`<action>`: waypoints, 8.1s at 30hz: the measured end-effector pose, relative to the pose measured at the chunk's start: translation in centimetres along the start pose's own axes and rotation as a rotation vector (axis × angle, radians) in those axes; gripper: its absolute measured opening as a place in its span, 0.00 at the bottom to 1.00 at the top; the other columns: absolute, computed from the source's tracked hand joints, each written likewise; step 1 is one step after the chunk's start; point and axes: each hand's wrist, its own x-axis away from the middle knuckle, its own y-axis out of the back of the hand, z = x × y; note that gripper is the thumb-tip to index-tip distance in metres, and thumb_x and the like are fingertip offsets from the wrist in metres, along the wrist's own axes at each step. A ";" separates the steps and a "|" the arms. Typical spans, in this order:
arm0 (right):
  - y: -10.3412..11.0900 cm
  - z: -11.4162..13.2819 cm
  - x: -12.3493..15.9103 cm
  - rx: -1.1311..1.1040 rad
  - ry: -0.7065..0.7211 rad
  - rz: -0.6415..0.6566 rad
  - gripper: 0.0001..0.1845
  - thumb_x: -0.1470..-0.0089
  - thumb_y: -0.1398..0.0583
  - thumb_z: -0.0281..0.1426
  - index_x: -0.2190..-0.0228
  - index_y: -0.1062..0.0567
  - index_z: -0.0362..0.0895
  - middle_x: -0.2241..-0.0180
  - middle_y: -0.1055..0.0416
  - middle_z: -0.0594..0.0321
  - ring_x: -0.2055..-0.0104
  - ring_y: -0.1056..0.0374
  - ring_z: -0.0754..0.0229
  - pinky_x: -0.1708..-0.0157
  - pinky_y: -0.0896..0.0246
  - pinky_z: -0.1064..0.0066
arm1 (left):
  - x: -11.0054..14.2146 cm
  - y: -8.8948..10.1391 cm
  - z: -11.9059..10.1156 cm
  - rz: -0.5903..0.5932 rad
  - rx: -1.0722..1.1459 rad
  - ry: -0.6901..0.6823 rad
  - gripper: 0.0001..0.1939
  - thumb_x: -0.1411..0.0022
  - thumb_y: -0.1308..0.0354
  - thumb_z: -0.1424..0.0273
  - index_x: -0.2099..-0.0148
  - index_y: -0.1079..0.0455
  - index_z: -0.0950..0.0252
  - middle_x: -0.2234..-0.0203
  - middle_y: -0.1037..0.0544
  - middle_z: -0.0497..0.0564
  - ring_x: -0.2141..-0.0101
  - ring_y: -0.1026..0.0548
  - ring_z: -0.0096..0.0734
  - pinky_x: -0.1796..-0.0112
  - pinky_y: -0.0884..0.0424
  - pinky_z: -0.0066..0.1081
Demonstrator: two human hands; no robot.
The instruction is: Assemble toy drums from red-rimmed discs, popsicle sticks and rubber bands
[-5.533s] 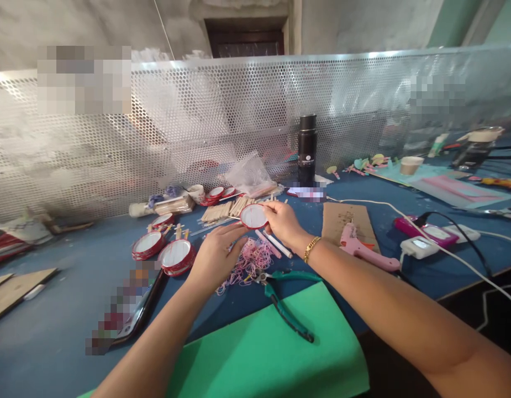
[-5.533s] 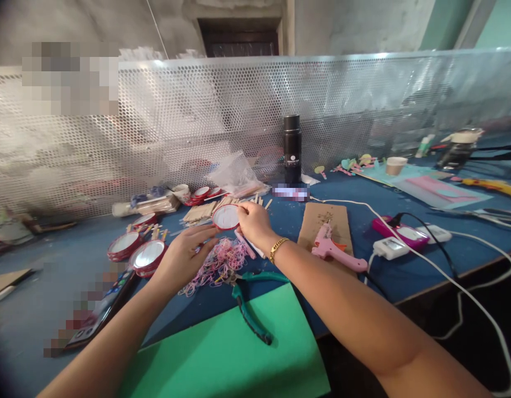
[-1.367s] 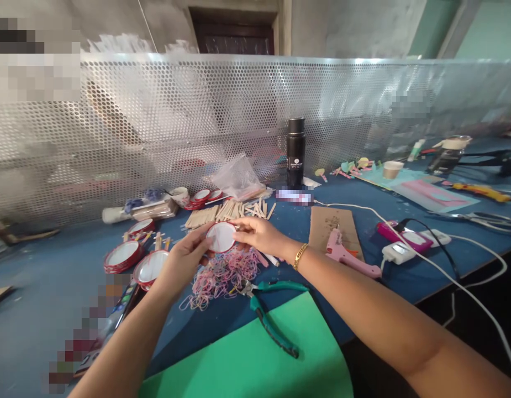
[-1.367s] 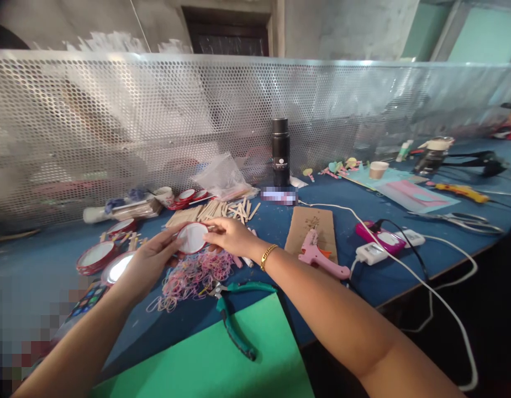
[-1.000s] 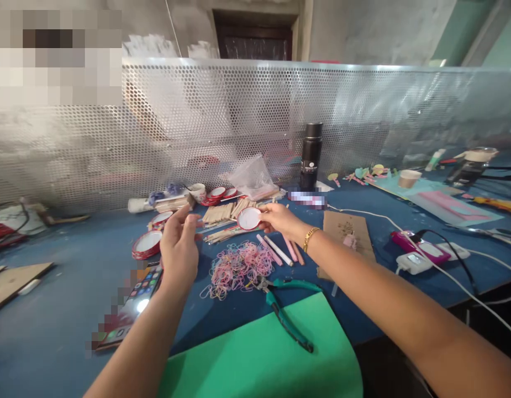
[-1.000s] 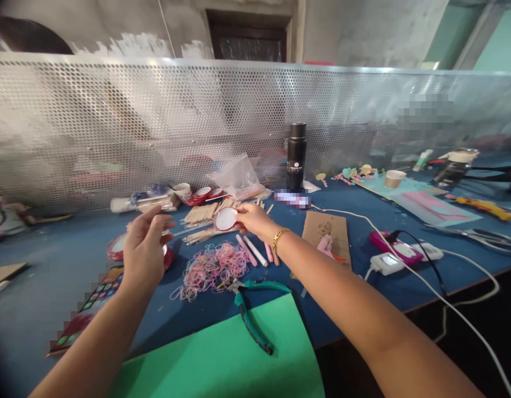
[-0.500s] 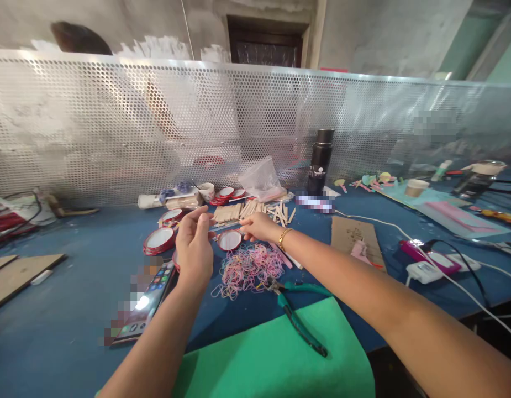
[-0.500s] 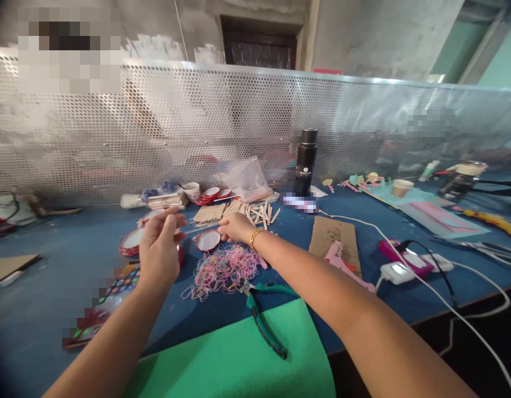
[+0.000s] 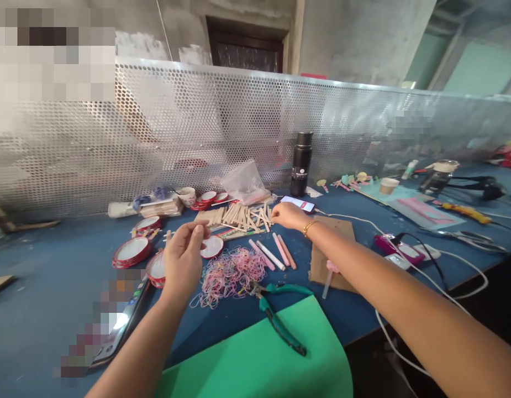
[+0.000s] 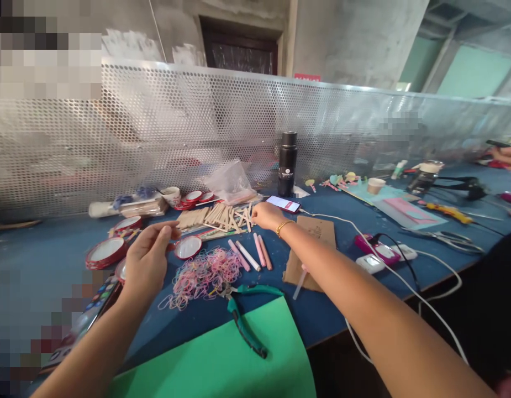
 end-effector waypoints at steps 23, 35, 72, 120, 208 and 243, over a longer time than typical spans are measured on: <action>-2.4 7.6 6.7 -0.496 0.137 0.022 0.11 0.41 0.34 0.35 0.73 0.21 0.42 0.75 0.24 0.64 0.72 0.31 0.64 0.73 0.44 0.73 | 1.3 -2.1 -0.2 0.400 0.142 0.295 0.33 0.47 0.33 0.40 0.55 0.20 0.63 0.63 0.15 0.56 0.60 0.18 0.45 0.58 0.22 0.41; 0.6 1.7 14.1 -0.125 0.204 -0.094 0.11 0.38 0.37 0.24 0.70 0.17 0.44 0.66 0.18 0.60 0.63 0.25 0.59 0.63 0.42 0.70 | 1.0 -2.2 -1.1 0.330 0.190 0.363 0.33 0.55 0.30 0.40 0.62 0.23 0.65 0.79 0.24 0.46 0.79 0.32 0.25 0.79 0.37 0.25; 1.0 4.3 11.1 -0.683 0.263 0.144 0.09 0.43 0.32 0.36 0.67 0.22 0.44 0.73 0.23 0.64 0.72 0.30 0.64 0.70 0.38 0.71 | 1.3 -1.6 -0.7 0.668 -0.316 -0.340 0.14 0.32 0.39 0.56 0.58 0.18 0.59 0.66 0.22 0.51 0.64 0.26 0.36 0.61 0.31 0.34; -4.6 6.9 10.6 -0.919 0.344 -0.530 0.04 0.40 0.40 0.31 0.68 0.29 0.47 0.70 0.25 0.64 0.67 0.26 0.60 0.64 0.32 0.69 | 5.3 -4.4 -1.6 0.474 0.646 0.793 0.13 0.35 0.37 0.60 0.60 0.28 0.65 0.82 0.43 0.38 0.83 0.47 0.19 0.82 0.50 0.20; -4.9 6.7 10.5 -0.503 0.491 -0.695 0.12 0.36 0.42 0.29 0.73 0.34 0.48 0.75 0.29 0.66 0.70 0.32 0.59 0.64 0.39 0.66 | 6.2 -5.1 -0.7 0.477 0.294 0.438 0.20 0.42 0.33 0.50 0.62 0.28 0.62 0.75 0.25 0.45 0.74 0.29 0.29 0.72 0.32 0.28; -5.1 6.7 10.5 -0.532 0.479 -0.673 0.12 0.36 0.42 0.30 0.74 0.34 0.48 0.76 0.30 0.66 0.70 0.33 0.59 0.65 0.39 0.66 | 6.1 -5.0 -0.8 0.452 0.291 0.426 0.20 0.42 0.33 0.50 0.62 0.28 0.62 0.75 0.26 0.45 0.74 0.30 0.29 0.71 0.32 0.29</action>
